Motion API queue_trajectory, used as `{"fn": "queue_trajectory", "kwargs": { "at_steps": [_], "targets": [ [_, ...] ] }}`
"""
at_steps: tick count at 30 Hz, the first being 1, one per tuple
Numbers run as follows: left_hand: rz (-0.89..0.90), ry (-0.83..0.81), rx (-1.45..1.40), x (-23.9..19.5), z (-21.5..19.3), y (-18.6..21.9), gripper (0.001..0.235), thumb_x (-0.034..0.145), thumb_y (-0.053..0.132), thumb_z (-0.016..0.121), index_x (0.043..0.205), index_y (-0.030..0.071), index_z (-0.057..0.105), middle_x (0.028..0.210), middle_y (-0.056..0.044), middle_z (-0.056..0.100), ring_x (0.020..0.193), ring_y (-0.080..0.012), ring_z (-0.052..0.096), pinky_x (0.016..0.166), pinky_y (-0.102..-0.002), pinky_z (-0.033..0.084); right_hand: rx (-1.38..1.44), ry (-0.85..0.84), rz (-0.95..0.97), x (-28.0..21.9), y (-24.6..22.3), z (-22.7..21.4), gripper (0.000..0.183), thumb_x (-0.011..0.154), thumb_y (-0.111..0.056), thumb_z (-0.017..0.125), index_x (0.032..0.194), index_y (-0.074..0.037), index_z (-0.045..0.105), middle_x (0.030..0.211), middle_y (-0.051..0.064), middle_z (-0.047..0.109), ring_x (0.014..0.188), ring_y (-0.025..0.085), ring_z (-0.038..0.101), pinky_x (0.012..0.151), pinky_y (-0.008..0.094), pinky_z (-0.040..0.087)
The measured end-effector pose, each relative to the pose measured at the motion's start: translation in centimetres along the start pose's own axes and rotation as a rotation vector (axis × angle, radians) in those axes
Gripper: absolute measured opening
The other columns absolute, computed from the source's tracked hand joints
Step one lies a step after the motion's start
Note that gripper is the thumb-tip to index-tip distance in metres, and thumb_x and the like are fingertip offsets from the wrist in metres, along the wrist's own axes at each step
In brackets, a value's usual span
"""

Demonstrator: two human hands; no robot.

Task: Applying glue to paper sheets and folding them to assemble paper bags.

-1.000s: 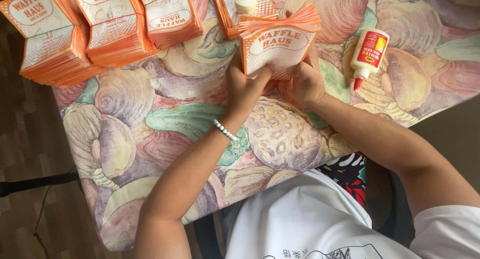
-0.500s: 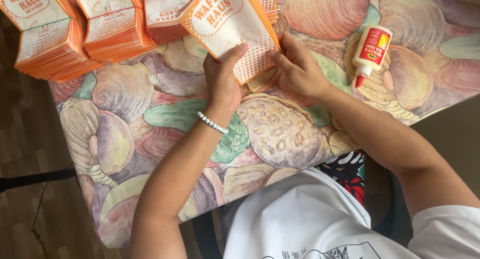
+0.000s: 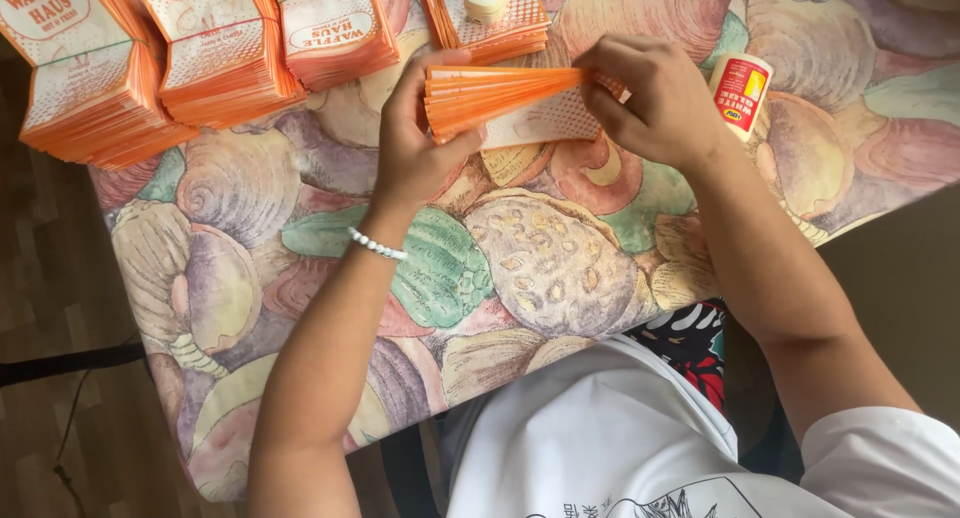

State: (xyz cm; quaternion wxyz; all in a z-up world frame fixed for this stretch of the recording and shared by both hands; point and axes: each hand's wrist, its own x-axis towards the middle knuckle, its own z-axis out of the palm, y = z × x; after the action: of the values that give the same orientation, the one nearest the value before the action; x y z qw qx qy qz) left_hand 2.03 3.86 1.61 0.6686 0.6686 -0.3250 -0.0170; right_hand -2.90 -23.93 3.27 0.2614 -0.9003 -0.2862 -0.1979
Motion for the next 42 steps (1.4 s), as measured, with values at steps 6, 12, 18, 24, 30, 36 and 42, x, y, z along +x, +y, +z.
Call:
{"fn": "queue_trajectory", "kwargs": {
  "at_steps": [6,12,18,24,30,36,42],
  "targets": [
    [-0.101,0.333,-0.127,-0.1,2.9,-0.7,0.038,0.079,-0.006,0.07,0.107,0.015,0.055,0.097,-0.005,0.064,0.088,-0.0175,0.064,0.075,-0.031,0.059,0.836,0.365,0.521,-0.2,-1.2,4.4,0.077,0.074,-0.004,0.045,0.151,-0.012,0.037,0.127,0.015,0.062,0.096,0.016,0.052,0.07,0.027,0.039],
    [-0.016,0.343,0.006,-0.1,3.1,-0.9,0.023,0.078,-0.002,0.068,0.09,0.014,0.057,0.083,-0.002,0.06,0.079,-0.0146,0.056,0.066,-0.029,0.055,0.815,0.453,0.528,0.1,-1.6,4.5,0.048,0.071,-0.01,0.044,0.117,-0.014,0.052,0.098,0.002,0.054,0.093,0.012,0.053,0.069,0.023,0.037],
    [-0.115,0.31,-0.019,0.0,3.3,-1.1,0.016,0.08,0.001,0.066,0.08,0.013,0.056,0.071,0.001,0.056,0.067,-0.011,0.051,0.059,-0.027,0.047,0.901,0.368,0.634,-0.2,0.2,5.0,0.032,0.07,-0.009,0.043,0.101,-0.016,0.05,0.098,-0.001,0.053,0.087,0.007,0.044,0.065,0.019,0.033],
    [-0.485,0.415,-0.235,1.1,2.9,0.6,0.017,0.076,-0.002,0.071,0.079,0.012,0.062,0.068,0.001,0.061,0.064,-0.0133,0.06,0.055,-0.029,0.053,0.958,-0.001,0.822,0.3,1.3,1.5,0.038,0.094,-0.012,0.05,0.13,-0.018,0.061,0.12,-0.006,0.066,0.11,0.007,0.062,0.095,0.023,0.051],
    [-0.003,0.263,0.574,-0.2,0.8,-0.9,0.087,0.077,0.026,0.094,0.138,0.006,0.036,0.137,-0.017,0.046,0.13,-0.0345,0.053,0.115,-0.044,0.048,0.962,-0.084,1.083,-0.7,4.4,3.0,0.022,0.094,-0.008,0.056,0.114,-0.007,0.067,0.107,0.004,0.072,0.091,0.016,0.07,0.074,0.026,0.057],
    [-0.015,-0.404,1.1,0.1,2.5,1.8,0.124,0.056,0.062,0.1,0.147,0.01,0.033,0.151,-0.017,0.038,0.137,-0.0354,0.041,0.105,-0.051,0.044,0.637,-0.175,1.035,0.0,2.6,1.9,0.024,0.097,-0.014,0.053,0.115,-0.01,0.068,0.107,-0.003,0.07,0.092,0.008,0.064,0.079,0.023,0.051],
    [0.016,-0.371,1.2,0.2,3.1,-0.5,0.101,0.055,0.061,0.094,0.126,0.013,0.04,0.118,-0.008,0.056,0.101,-0.0294,0.058,0.08,-0.044,0.047,0.645,-0.197,0.997,1.0,-0.1,0.0,0.047,0.099,-0.006,0.054,0.145,-0.006,0.051,0.113,0.004,0.073,0.096,0.012,0.069,0.081,0.025,0.055]
  ]
}}
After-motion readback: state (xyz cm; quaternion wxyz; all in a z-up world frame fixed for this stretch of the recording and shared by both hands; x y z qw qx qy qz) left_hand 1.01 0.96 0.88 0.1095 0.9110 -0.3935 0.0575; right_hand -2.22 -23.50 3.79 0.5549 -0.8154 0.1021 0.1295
